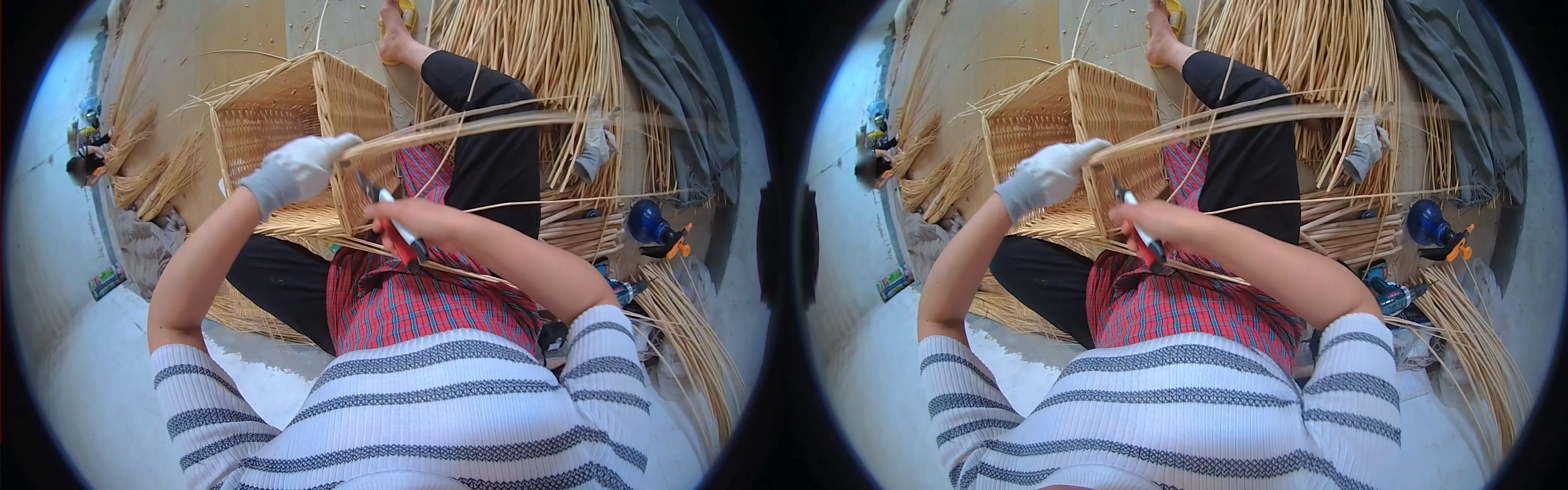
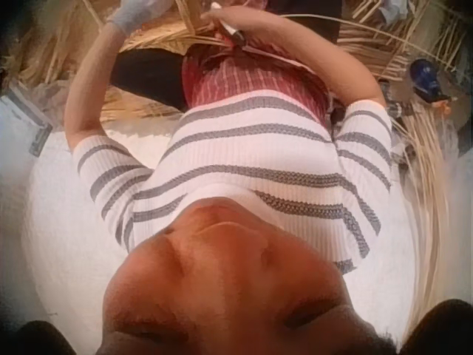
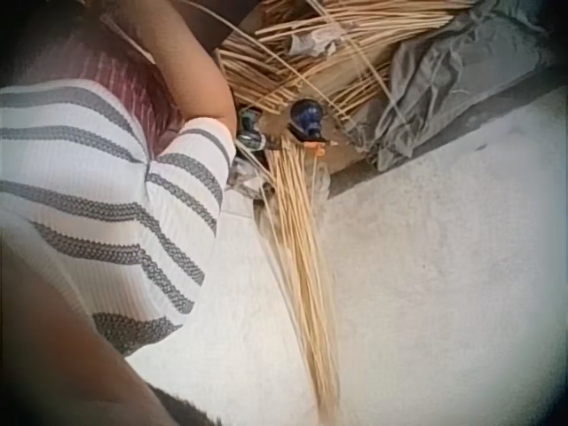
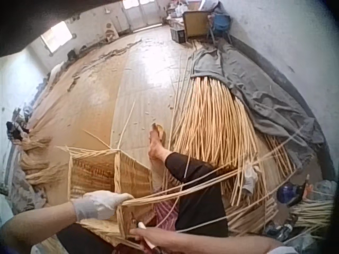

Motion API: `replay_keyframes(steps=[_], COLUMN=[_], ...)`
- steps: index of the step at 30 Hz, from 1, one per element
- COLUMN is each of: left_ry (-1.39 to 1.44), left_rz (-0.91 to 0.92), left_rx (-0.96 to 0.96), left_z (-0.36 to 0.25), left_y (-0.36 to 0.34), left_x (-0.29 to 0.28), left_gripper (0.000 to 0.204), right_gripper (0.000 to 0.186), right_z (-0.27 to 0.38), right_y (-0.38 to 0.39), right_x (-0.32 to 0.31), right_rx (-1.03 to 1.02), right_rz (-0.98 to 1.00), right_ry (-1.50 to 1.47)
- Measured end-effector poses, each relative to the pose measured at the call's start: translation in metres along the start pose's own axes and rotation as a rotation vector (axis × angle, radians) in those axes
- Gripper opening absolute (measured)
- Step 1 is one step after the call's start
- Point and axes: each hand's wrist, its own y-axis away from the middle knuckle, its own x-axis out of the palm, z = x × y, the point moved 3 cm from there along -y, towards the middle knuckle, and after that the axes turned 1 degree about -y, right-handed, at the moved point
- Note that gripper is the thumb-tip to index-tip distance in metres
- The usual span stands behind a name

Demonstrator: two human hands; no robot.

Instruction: Weaving a wicker basket while sitting on the floor.

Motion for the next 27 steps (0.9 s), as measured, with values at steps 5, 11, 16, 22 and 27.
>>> replay_keyframes(steps=[5, 11, 16, 22, 27], left_ry=[-0.07, 0.325, 0.485, 0.809, 0.512], left_rz=[-0.035, 0.182, 0.091, -0.114, -0.968], left_rx=[0.08, -0.127, -0.133, -0.065, 0.372], left_z=[-0.001, -0.001, 0.0, 0.017, -0.049], left_y=[0.006, 0.003, 0.002, 0.011, 0.014], left_x=[0.021, 0.006, 0.011, 0.034, 0.12], left_gripper=[0.057, 0.06, 0.061, 0.053, 0.026], right_gripper=[0.037, 0.033, 0.032, 0.03, 0.035], right_z=[-0.021, -0.023, -0.032, -0.016, 0.065], right_y=[-0.012, -0.027, -0.013, 0.064, 0.122], right_x=[0.021, 0.027, 0.018, 0.013, 0.071], right_rx=[0.107, -0.016, -0.174, -0.171, -0.546], right_rz=[0.006, 0.003, -0.103, -0.058, -0.177], right_ry=[0.217, 0.118, 0.148, 0.483, 1.318])
